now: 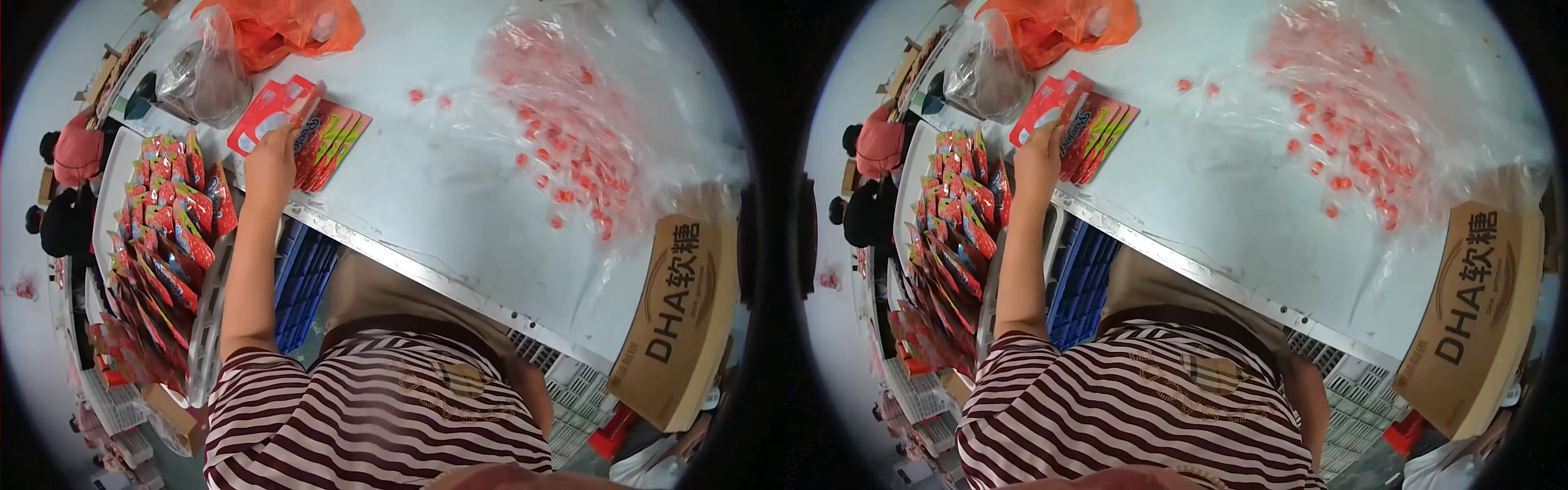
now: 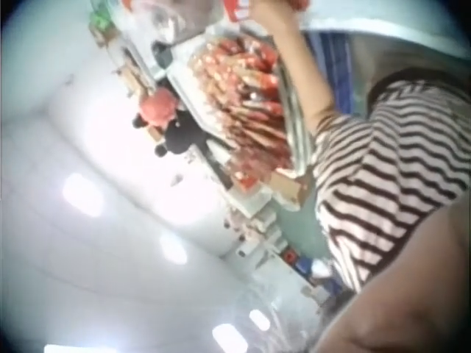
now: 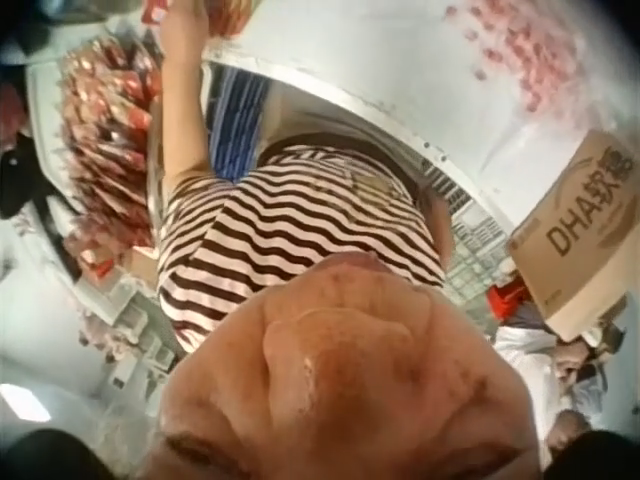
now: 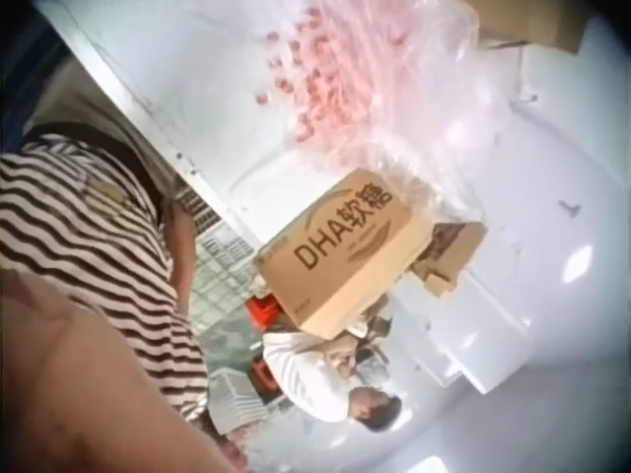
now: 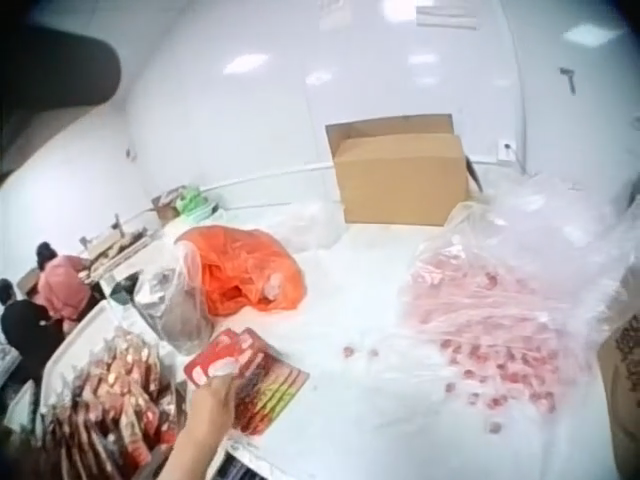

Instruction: Packaging small gummy-like products into red pouches and organizing the finished packets on a factory worktable.

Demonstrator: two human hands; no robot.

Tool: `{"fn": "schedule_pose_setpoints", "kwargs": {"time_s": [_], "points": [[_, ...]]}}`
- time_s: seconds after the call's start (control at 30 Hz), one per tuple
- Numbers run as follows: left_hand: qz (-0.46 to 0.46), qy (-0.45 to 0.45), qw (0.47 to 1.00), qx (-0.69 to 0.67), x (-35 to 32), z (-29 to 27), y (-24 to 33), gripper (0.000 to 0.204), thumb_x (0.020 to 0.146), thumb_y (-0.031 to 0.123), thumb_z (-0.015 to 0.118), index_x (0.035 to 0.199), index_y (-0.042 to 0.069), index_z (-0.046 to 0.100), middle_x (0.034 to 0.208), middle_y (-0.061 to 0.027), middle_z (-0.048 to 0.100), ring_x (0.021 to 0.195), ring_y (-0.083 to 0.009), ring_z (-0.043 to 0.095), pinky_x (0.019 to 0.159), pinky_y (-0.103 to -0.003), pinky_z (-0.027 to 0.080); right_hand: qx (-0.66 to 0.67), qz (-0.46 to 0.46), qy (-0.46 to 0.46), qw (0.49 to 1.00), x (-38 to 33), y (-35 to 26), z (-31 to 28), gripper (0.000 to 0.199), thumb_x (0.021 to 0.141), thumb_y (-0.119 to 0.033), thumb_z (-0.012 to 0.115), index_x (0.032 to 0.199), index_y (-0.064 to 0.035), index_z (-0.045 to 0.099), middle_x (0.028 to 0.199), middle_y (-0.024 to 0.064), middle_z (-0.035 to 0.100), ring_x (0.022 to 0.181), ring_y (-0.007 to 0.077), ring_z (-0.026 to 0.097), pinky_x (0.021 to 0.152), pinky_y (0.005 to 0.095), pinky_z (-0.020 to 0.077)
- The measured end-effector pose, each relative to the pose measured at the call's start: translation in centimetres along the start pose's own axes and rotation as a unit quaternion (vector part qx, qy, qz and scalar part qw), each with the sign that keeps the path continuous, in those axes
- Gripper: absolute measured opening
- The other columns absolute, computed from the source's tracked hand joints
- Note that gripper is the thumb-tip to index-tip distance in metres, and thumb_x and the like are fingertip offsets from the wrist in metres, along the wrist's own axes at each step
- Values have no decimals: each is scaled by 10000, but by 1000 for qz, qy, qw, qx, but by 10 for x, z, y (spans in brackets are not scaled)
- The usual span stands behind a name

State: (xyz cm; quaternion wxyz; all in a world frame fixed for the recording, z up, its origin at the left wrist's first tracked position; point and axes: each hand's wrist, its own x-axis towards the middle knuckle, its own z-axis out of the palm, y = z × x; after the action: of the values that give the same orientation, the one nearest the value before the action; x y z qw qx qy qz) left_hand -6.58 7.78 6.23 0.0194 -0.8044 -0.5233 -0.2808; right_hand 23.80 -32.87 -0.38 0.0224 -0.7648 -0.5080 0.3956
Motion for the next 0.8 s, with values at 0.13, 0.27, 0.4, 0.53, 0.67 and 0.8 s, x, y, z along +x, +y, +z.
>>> {"fn": "schedule_pose_setpoints", "kwargs": {"time_s": [0.13, 0.27, 0.4, 0.53, 0.67, 0.8], "points": [[99, 78, 986, -111, -17, -4, 58, 99, 803, 90, 633, 812, -8, 646, 708, -134, 586, 645, -246, 562, 611, -317, 439, 265, -87, 84, 957, -8, -62, -47, 220, 802, -95, 602, 1010, -22, 610, 900, 131, 641, 818, 242, 622, 744, 326, 474], [-17, 5, 945, -326, -47, 7, 104, 94, 732, 24, 697, 763, -6, 614, 615, -5, 484, 583, -73, 413, 545, -218, 349, 380, -209, 127, 892, 43, -113, -60, 324, 803, -24, 500, 1124, 4, 542, 1034, 89, 606, 959, 147, 555, 859, 277, 424], [-103, -72, 889, -441, -78, 11, 143, 287, 678, 2, 727, 613, 35, 450, 577, -11, 436, 518, -79, 371, 478, -233, 344, 567, -235, 191, 766, 98, -168, -58, 346, 871, -120, 532, 1190, -14, 450, 1010, 76, 578, 940, 152, 550, 862, 297, 429], [-40, -100, 888, -447, -101, 18, 161, 302, 668, 7, 727, 621, 47, 431, 560, 20, 411, 529, -56, 361, 467, -219, 314, 604, -227, 186, 741, 137, -175, -43, 266, 860, -194, 592, 1023, 0, 512, 889, 42, 563, 807, 102, 537, 711, 248, 443], [-110, -186, 826, -521, -113, 25, 151, 290, 680, -37, 703, 616, 58, 436, 571, 16, 436, 522, -53, 376, 466, -213, 316, 592, -254, 92, 759, 126, -162, -40, 223, 923, -220, 515, 1022, -21, 532, 905, 2, 562, 834, 72, 525, 737, 244, 442], [-111, -313, 748, -575, -105, 14, 153, 248, 737, -37, 687, 640, 47, 475, 625, 14, 481, 579, -39, 457, 491, -193, 341, 645, -204, 43, 735, 118, -151, -43, 242, 933, -222, 496, 1011, -8, 575, 898, -5, 585, 793, 75, 536, 708, 254, 454]]}}
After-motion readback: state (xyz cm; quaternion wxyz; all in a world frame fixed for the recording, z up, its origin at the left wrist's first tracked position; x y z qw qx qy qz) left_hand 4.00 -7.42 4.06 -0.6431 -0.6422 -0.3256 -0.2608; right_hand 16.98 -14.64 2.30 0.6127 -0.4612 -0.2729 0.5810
